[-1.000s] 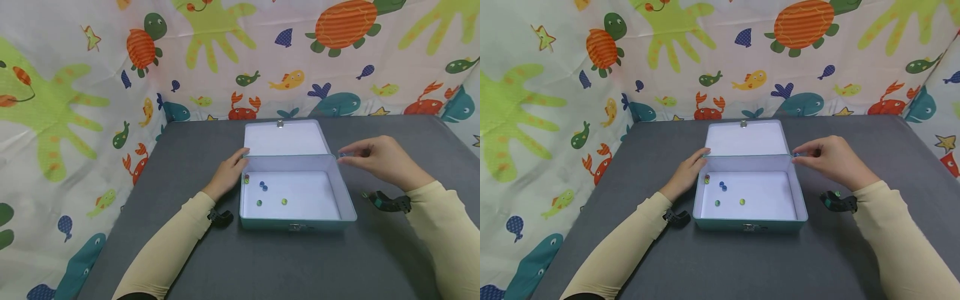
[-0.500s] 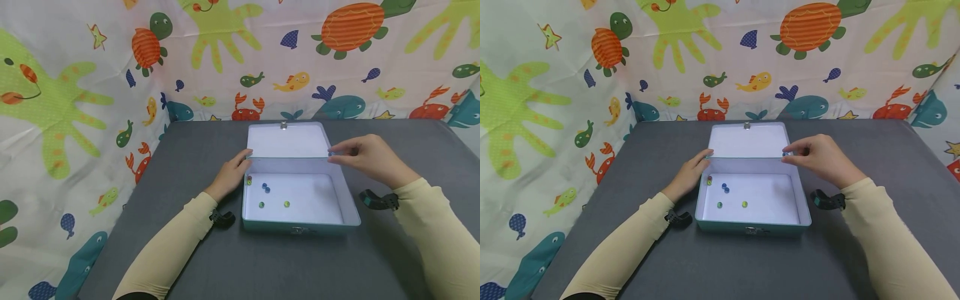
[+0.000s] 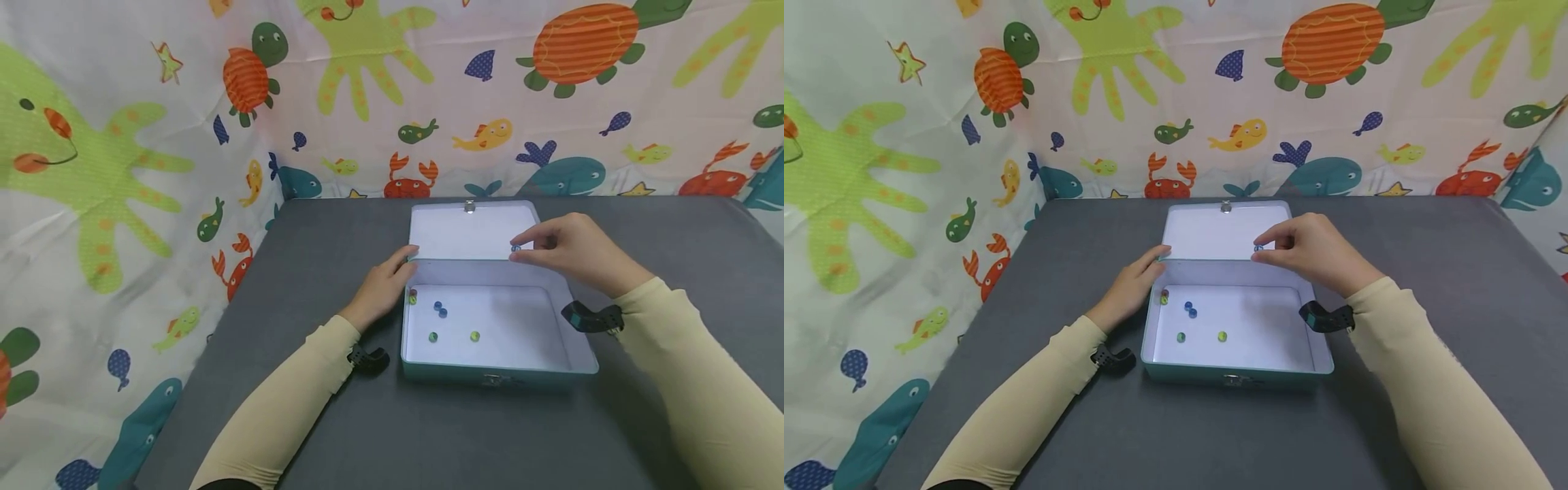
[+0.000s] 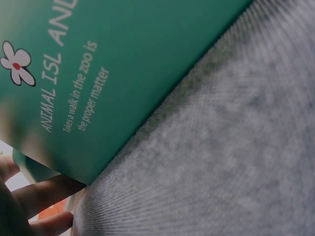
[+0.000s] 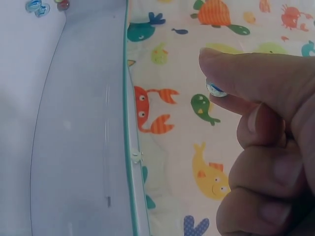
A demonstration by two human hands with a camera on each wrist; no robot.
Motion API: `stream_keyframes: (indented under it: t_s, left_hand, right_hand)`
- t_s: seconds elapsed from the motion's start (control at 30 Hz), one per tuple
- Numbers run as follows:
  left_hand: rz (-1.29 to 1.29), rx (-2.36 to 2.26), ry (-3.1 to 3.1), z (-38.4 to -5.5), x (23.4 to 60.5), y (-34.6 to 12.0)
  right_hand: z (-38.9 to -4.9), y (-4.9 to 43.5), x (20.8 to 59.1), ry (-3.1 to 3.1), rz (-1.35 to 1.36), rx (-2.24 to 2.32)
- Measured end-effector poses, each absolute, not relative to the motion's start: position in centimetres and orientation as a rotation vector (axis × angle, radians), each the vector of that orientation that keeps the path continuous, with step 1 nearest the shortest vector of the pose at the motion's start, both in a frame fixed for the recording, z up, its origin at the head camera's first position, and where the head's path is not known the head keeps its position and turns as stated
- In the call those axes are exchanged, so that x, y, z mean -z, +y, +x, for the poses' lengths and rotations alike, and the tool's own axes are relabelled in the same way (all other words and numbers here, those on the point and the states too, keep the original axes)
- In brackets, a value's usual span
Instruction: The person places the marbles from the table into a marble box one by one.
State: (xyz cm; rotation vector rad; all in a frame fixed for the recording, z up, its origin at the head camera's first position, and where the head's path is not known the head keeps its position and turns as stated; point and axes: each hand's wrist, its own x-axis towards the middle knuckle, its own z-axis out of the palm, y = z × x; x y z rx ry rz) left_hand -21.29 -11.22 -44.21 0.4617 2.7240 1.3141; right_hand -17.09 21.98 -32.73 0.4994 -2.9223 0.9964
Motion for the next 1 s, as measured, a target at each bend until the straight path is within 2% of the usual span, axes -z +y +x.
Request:
stream_keyframes:
  t_s: [1.0]
  left_hand:
    - [0.481,-1.294,2.741,-21.5,44.6,-11.4]
  right_hand:
    - [-19.2,15.3,34.4,-2.882,0.661,-1.174]
